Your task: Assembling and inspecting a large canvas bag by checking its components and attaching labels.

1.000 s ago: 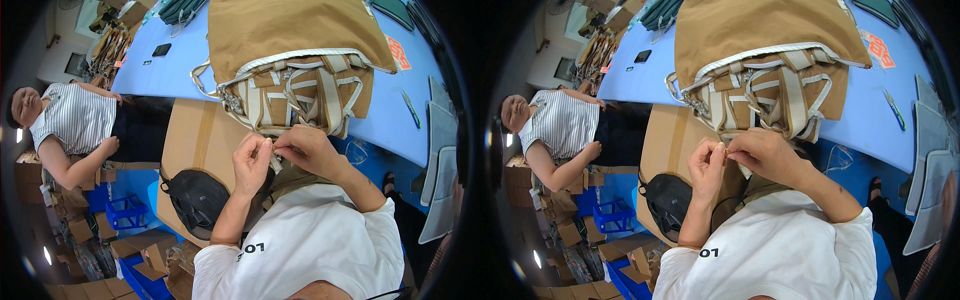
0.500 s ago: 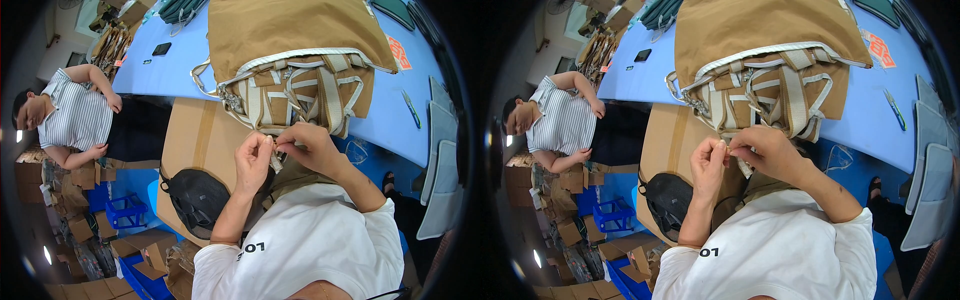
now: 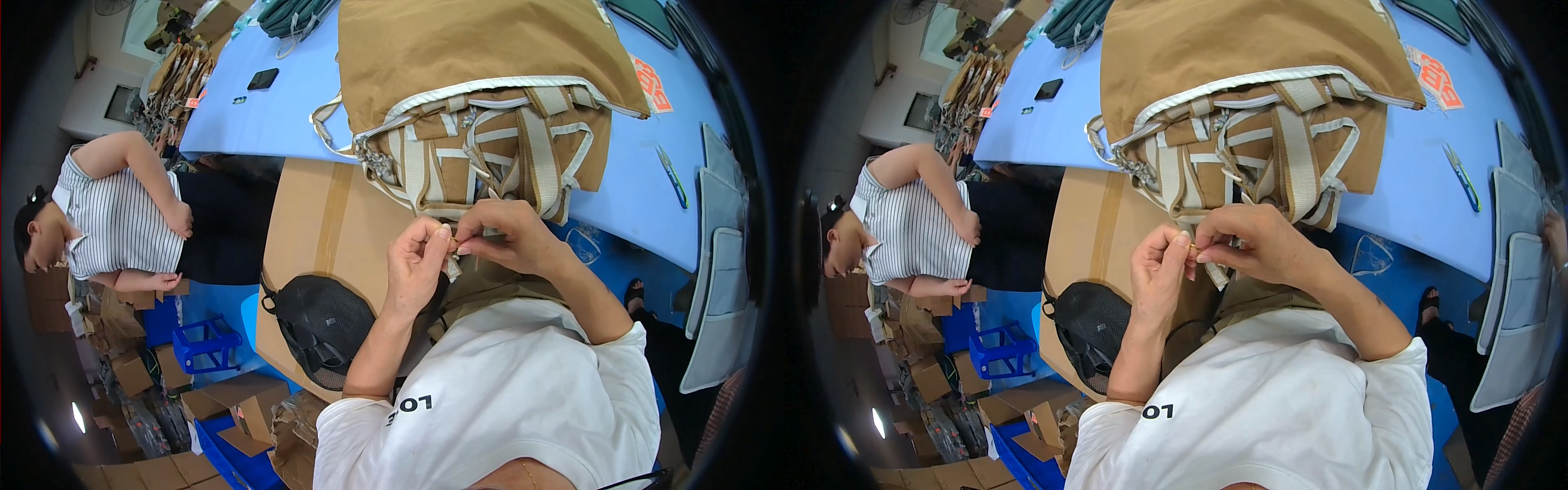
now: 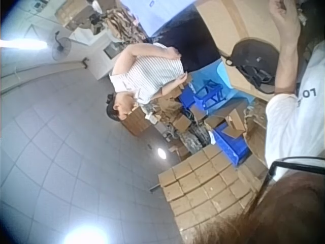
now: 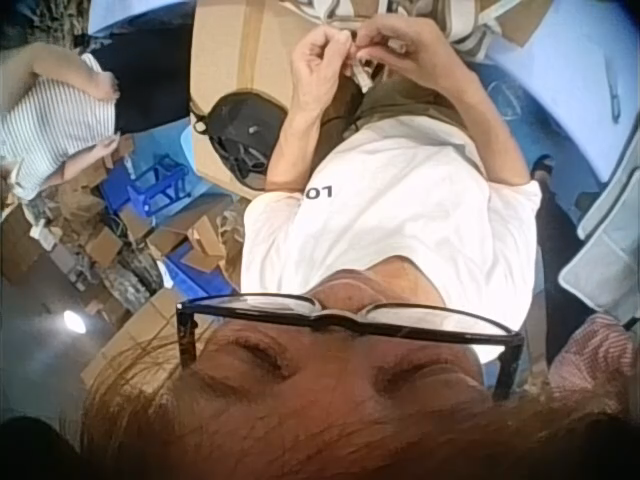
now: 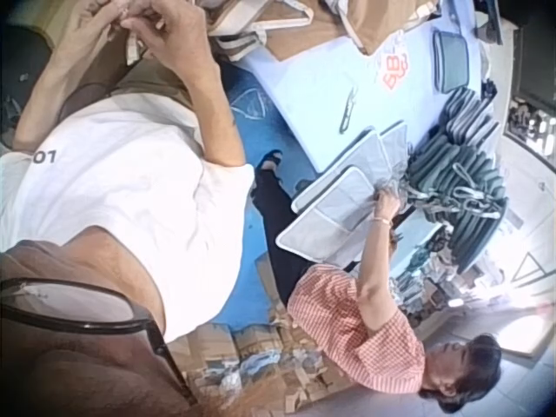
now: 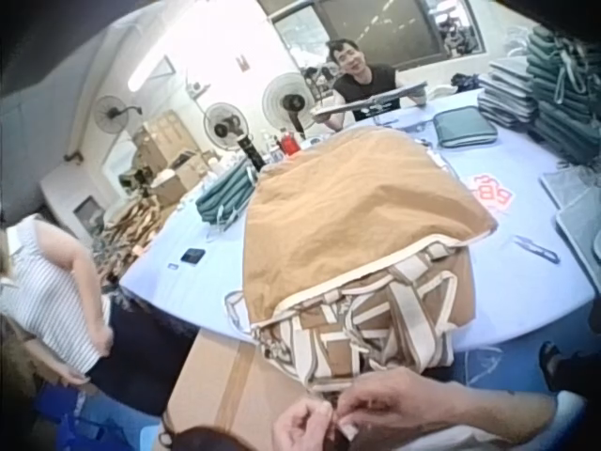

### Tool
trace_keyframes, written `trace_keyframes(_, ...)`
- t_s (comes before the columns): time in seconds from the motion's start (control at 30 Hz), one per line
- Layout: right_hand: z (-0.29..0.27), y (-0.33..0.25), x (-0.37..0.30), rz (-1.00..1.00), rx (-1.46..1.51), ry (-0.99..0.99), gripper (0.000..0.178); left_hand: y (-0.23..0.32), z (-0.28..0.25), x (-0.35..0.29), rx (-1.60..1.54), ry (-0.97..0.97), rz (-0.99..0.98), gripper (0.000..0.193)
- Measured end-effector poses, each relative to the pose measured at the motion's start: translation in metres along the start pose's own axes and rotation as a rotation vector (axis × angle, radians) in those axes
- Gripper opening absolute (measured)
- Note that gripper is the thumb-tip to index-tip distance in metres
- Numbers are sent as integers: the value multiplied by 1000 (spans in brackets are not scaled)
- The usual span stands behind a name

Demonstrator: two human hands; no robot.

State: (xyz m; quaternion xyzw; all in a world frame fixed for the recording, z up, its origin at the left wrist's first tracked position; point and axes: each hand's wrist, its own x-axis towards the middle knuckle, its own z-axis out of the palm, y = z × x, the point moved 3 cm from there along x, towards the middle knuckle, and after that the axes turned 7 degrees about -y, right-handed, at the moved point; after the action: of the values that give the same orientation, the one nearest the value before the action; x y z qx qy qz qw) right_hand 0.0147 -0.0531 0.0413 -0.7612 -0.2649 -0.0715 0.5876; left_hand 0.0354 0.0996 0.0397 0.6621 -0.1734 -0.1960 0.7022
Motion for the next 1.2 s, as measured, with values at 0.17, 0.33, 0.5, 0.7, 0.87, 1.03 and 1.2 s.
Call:
trace_keyframes(0.17, 0, 0, 0, -21, -5, -4, 14, -1, 2, 1, -76, -44, -25, 17)
trace_keyframes(0.33, -1, 0, -1, -64, -42, 17, 13, -3, 3, 0, -100, -45, -18, 18)
trace_keyframes(0.5, -2, -1, 1, 0, 10, 39, 12, -2, 5, -1, -138, -3, 33, 18)
trace_keyframes(0.7, -2, 0, 0, -6, -21, 26, 13, 0, -2, -2, -95, 32, 43, 12)
trace_keyframes(0.87, -3, -5, 0, -18, -37, 6, 15, -2, 0, 1, -219, 3, -35, 9)
trace_keyframes(1.03, -4, -12, 2, -17, -55, -32, 17, -5, 0, 0, -256, -29, -49, 10)
trace_keyframes(1.2, -5, -8, 0, -75, -88, -35, 16, -7, 2, 0, -334, -74, -91, 12)
